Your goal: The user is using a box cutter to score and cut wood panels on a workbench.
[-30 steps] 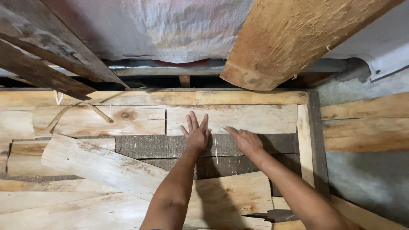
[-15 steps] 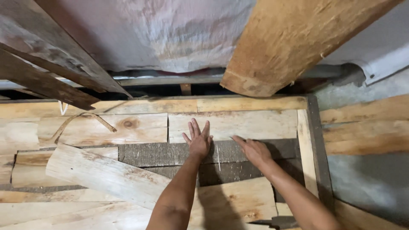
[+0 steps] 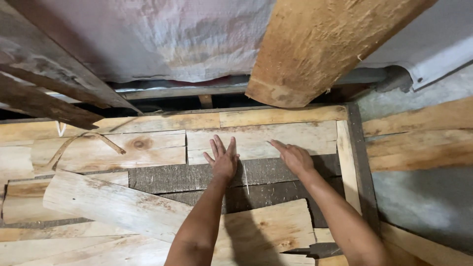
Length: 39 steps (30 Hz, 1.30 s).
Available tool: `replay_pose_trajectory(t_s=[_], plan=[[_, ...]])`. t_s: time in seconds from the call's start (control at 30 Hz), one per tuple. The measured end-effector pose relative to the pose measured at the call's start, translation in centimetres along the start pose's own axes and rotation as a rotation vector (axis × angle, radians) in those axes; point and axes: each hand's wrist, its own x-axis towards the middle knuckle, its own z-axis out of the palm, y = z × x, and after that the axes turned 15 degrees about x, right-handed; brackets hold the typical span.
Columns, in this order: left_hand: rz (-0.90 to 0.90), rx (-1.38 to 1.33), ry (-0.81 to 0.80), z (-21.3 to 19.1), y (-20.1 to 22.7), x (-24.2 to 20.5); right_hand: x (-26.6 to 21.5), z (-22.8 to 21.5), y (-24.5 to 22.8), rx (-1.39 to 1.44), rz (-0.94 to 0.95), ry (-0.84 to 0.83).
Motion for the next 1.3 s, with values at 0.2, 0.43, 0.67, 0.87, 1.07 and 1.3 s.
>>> replay_pose_trajectory(t_s=[0.2, 0.43, 0.67, 0.87, 1.07, 1.3], plan=[[0.102, 0.250, 0.014, 3.7, 1.7, 2.8, 0.4, 1.5, 1.0, -0.023, -0.045, -0.001], [0.118, -0.026, -0.071, -0.2, 6.9, 0.3, -0.1, 0.1, -0.4, 0.004, -0.001, -0.028], [0.074, -0.045, -0.041, 0.7, 7.0, 0.6, 0.6, 1.0, 0.7, 0.074, -0.158, 0.094], [0.052, -0.061, -0.002, 0.7, 6.9, 0.3, -1.0, 0.1, 0.6, 0.046, -0.070, 0.005], [0.046, -0.057, 0.020, 0.8, 7.0, 0.2, -2.6, 0.2, 2.9, 0.075, -0.036, -0.045], [0.035, -0.028, -0.050, 1.2, 7.2, 0.8, -5.2, -0.3, 4.1, 0.011, 0.157, -0.203]])
